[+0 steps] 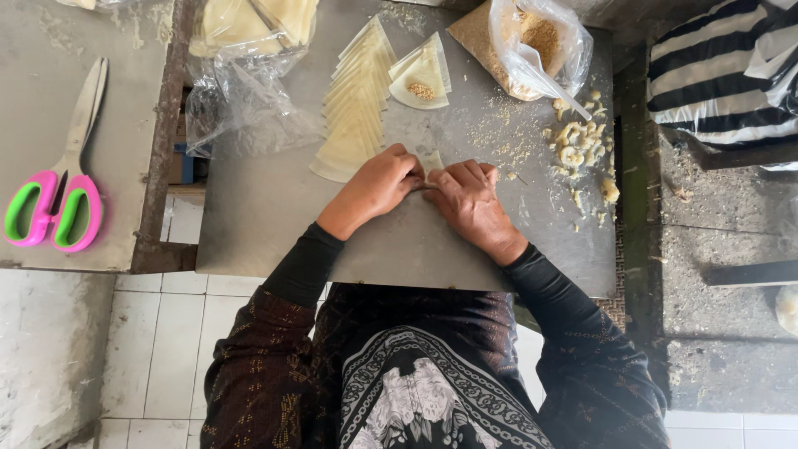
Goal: The person places a small amount of filling onto a thin dough sheet and rolls it into a cylindrical shape.
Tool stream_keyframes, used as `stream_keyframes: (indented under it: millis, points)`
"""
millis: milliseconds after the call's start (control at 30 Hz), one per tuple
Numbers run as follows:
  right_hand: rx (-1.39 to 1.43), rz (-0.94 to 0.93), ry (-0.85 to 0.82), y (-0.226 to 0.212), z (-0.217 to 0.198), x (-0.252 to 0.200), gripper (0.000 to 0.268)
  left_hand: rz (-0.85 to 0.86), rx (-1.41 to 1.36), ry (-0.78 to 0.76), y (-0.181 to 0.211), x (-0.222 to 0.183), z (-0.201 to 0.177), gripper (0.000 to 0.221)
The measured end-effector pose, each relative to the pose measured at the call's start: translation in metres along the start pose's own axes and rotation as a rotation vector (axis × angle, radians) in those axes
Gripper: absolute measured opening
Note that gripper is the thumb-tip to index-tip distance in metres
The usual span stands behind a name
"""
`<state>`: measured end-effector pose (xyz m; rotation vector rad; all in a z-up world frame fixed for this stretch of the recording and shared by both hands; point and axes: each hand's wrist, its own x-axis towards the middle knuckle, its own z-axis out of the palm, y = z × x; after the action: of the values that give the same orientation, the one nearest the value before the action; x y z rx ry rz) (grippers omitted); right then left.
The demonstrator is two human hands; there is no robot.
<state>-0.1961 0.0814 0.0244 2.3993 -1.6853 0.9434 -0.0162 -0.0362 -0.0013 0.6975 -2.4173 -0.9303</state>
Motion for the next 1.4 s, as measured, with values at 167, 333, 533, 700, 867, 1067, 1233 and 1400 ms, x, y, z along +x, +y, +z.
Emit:
stream_keyframes:
  millis: [167,333,533,700,867,1067,1233,1400]
  points:
    - [-0.092,0.054,-0.003,-0.004,0.008,0.001,0.011,-0.118,-0.072,0.038,-0.002,0.002,0.005,0.015]
    - [-0.093,0.048,-0.002,-0.001,0.009,-0.001,0.017,-0.09,-0.069,0.112,-0.002,-0.001,0.008,0.013]
    - [-0.046,0.054,-0.004,0.003,0.006,0.001,0.016,-0.019,0.009,0.19,-0.005,-0.004,0.019,0.01]
    - [-0.067,0.1,0.026,0.003,0.012,0.005,0.012,0.057,0.002,0.122,-0.011,-0.005,0.011,0.013]
    - [-0.034,0.087,0.044,0.003,0.008,0.003,0.016,-0.033,-0.001,0.152,-0.004,-0.003,0.012,0.012]
    - [-0.081,0.076,-0.008,0.005,0.006,0.006,0.012,-0.064,-0.073,0.226,0.001,-0.003,0.012,0.012]
    - [-0.147,0.093,0.038,0.004,0.01,0.006,0.015,0.016,-0.027,0.232,0.002,0.0,0.01,0.015]
    - [-0.083,0.066,0.06,0.005,0.006,0.004,0.022,0.041,0.061,0.208,0.002,-0.001,0.013,0.01]
